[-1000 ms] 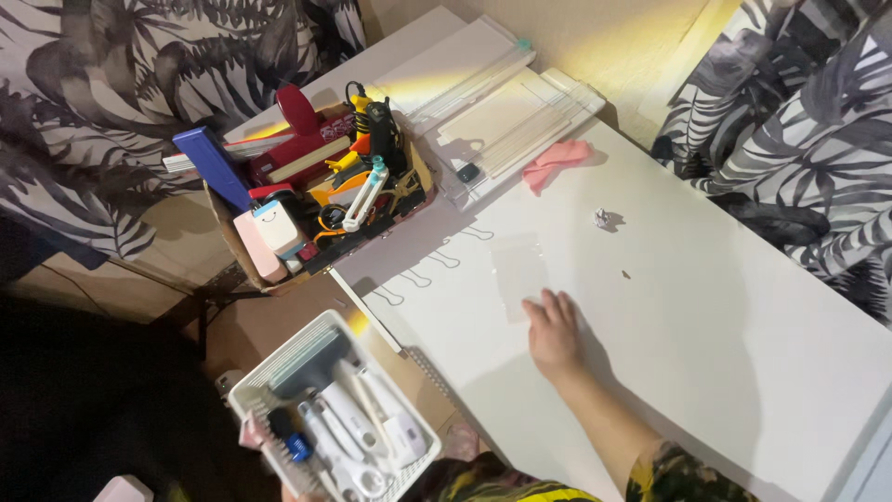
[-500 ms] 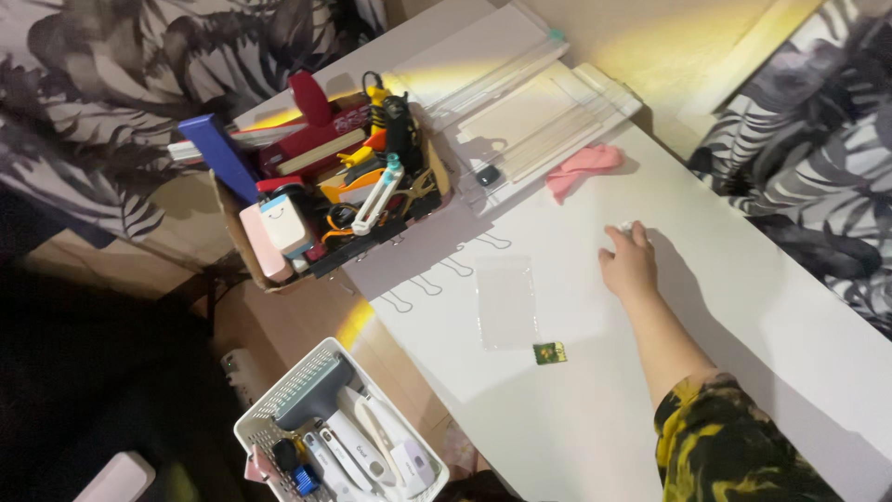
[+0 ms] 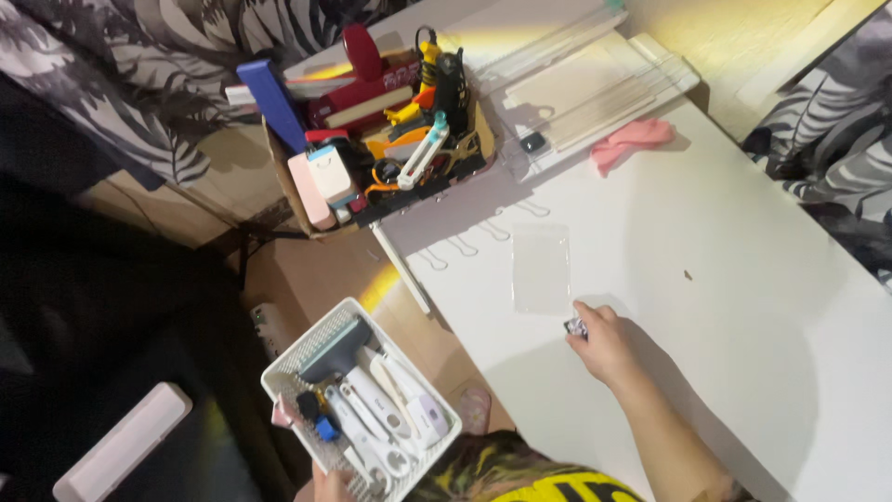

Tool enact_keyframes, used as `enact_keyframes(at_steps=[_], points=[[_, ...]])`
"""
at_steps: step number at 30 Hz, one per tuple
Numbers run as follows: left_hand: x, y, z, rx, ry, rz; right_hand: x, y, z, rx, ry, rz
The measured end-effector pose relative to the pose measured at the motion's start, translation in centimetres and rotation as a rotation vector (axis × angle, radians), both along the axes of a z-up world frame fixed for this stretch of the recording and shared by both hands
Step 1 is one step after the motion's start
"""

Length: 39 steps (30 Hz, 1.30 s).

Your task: The person organizes various small items from a cluttered desk into a white plastic basket. They pick up items such as a lint roller, a nail file, and a small brush, placing them into the basket. The person then moves the basket to a shelf and opens a drawer.

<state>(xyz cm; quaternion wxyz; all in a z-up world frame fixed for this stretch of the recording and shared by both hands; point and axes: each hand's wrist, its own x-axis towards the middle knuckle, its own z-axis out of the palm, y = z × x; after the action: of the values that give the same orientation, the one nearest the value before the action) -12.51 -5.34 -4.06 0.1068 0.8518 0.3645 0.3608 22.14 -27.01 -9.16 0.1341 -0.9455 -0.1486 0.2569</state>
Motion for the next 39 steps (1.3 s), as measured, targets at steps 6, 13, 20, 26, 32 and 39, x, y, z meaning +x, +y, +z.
enact_keyframes(at_steps=[6,13,20,26,32,39], points=[[2.8,0.2,4.7,-1.593,-0.496,0.541,-1.0,-0.6,-0.9,0.010,-0.118,-0.024],[-1.4,0.0,-1.6,-1.445,-0.160,0.423,-0.7,-0.4,1.6,0.071,-0.051,-0.139],[-1.8,-0.6,0.7,-1.510,-0.542,0.491,2.1,6.2,4.6,0.648,0.162,-0.422],[-5.9,-0.1,-4.3,-1.358,-0.533,0.455,4.8,8.7,2.0,0.115,-0.069,-0.144],[-8.7,0.7,-1.4,-1.362,-0.662,0.507,5.5,7.6,-0.2,-0.038,-0.261,-0.048],[-11.7,1.8,-0.2,-1.341,-0.698,0.615,1.1,5.5,-4.1,0.152,-0.777,0.189]])
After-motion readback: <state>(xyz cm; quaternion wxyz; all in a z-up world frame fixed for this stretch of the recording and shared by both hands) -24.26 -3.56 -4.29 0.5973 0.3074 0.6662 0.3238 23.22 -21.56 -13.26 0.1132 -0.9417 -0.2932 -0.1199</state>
